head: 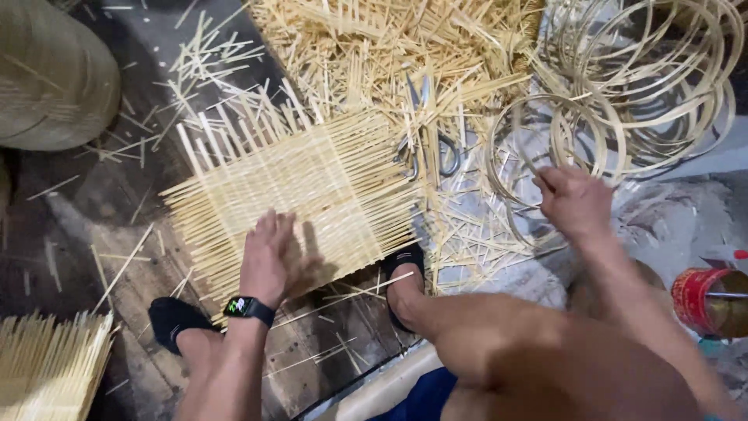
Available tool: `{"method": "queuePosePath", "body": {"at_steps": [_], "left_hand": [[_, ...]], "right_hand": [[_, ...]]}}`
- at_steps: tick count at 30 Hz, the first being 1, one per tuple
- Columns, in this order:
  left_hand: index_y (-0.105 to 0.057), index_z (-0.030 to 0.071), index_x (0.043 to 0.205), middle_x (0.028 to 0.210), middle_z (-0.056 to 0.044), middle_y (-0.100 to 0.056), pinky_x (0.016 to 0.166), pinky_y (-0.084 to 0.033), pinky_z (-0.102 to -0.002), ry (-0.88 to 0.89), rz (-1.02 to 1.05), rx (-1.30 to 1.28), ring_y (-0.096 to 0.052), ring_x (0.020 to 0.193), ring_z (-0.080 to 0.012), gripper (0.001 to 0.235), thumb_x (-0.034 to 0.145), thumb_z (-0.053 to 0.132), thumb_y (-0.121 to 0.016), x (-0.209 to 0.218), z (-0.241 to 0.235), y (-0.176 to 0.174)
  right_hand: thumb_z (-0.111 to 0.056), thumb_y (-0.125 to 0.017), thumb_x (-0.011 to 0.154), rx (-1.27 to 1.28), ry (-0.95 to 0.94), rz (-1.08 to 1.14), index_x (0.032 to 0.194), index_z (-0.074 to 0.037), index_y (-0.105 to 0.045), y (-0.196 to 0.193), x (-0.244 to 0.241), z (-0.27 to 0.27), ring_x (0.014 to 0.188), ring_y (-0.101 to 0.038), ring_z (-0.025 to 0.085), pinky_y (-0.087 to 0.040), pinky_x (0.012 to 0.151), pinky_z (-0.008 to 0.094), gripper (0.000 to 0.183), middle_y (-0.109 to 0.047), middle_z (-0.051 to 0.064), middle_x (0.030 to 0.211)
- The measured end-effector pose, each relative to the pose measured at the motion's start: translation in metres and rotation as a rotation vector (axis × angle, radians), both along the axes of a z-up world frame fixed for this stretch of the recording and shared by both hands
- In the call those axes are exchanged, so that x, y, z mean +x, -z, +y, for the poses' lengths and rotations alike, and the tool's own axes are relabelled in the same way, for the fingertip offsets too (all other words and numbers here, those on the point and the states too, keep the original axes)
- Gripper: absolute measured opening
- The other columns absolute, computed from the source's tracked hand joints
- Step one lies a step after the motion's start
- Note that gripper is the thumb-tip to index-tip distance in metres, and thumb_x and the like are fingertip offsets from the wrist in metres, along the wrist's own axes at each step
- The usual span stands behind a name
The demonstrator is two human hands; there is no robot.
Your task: The person places a woven bamboo mat on a wooden block, positions a circular bamboo frame on top, and folds the mat over the frame. They then use scissors to trim the excess bamboo strips around the edge of the frame, creating a circular tray. This process is repeated multiple times.
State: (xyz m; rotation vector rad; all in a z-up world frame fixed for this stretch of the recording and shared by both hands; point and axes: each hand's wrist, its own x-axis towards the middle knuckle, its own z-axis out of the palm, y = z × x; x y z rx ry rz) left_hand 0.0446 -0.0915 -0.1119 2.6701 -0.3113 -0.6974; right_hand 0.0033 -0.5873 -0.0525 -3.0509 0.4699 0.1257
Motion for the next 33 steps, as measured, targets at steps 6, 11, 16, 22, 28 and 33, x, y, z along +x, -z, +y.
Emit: {"method": "queuePosePath", "body": {"at_steps": [6, 11, 16, 22, 28, 33], "left_hand": [[-0.054, 0.01, 0.149, 0.155, -0.021, -0.052, 0.12, -0.043, -0.047, -0.291, -0.492, -0.577, -0.048, 0.148, -0.0344, 0.076, 0.088, 0.047, -0.08, 0.032, -0.019, -0.08], [-0.071, -0.002, 0.145, 0.105, -0.011, -0.069, 0.073, -0.049, -0.029, -0.934, -0.162, -1.254, -0.057, 0.083, -0.0152, 0.042, 0.113, 0.024, -0.066, 0.04, 0.006, -0.073], [-0.059, -0.001, 0.138, 0.078, 0.0, -0.053, 0.052, -0.039, -0.023, -1.162, 0.153, -1.984, -0.047, 0.064, -0.0093, 0.038, 0.108, 0.023, -0.056, 0.018, 0.025, -0.066], [-0.057, 0.0, 0.139, 0.066, 0.005, -0.043, 0.045, -0.032, -0.023, -1.1, -0.04, -2.205, -0.04, 0.055, -0.0075, 0.042, 0.107, 0.026, -0.055, 0.004, 0.04, -0.045], [-0.062, 0.002, 0.101, 0.057, 0.003, -0.038, 0.04, -0.029, -0.025, -1.335, 0.384, -1.833, -0.037, 0.047, -0.0094, 0.03, 0.099, 0.032, -0.059, 0.012, 0.062, -0.049], [-0.05, 0.016, 0.07, 0.052, 0.007, -0.033, 0.033, -0.022, -0.024, -1.438, 0.394, -1.792, -0.03, 0.039, -0.0068, 0.037, 0.097, 0.032, -0.07, 0.02, 0.071, -0.037]], "right_hand": [[-0.02, -0.072, 0.091, 0.672, -0.618, 0.106, 0.105, -0.014, -0.078, -0.142, 0.078, 0.089, 0.071, -0.068, 0.014, -0.056, 0.059, 0.034, 0.017, -0.072, 0.003, 0.079], [-0.024, -0.06, 0.104, 0.842, -0.364, 0.208, 0.119, -0.005, -0.073, -0.181, 0.147, 0.167, 0.082, -0.075, 0.019, -0.06, 0.074, 0.035, 0.028, -0.075, 0.009, 0.09], [-0.03, -0.047, 0.111, 1.072, -0.184, 0.314, 0.124, 0.004, -0.065, -0.135, 0.165, 0.212, 0.08, -0.071, 0.02, -0.063, 0.075, 0.038, 0.041, -0.071, 0.011, 0.09], [-0.037, -0.046, 0.11, 1.42, 0.095, 0.397, 0.117, 0.0, -0.065, -0.083, 0.151, 0.245, 0.064, -0.06, 0.013, -0.055, 0.065, 0.032, 0.043, -0.062, 0.002, 0.075], [-0.04, -0.062, 0.107, 1.823, 0.194, 0.44, 0.095, -0.006, -0.063, -0.014, 0.137, 0.23, 0.048, -0.033, 0.007, -0.031, 0.045, 0.025, 0.036, -0.039, -0.007, 0.057], [-0.039, -0.063, 0.108, 1.883, 0.171, 0.472, 0.089, -0.007, -0.061, -0.003, 0.133, 0.237, 0.045, -0.027, 0.006, -0.027, 0.04, 0.023, 0.037, -0.032, -0.009, 0.054]]}}
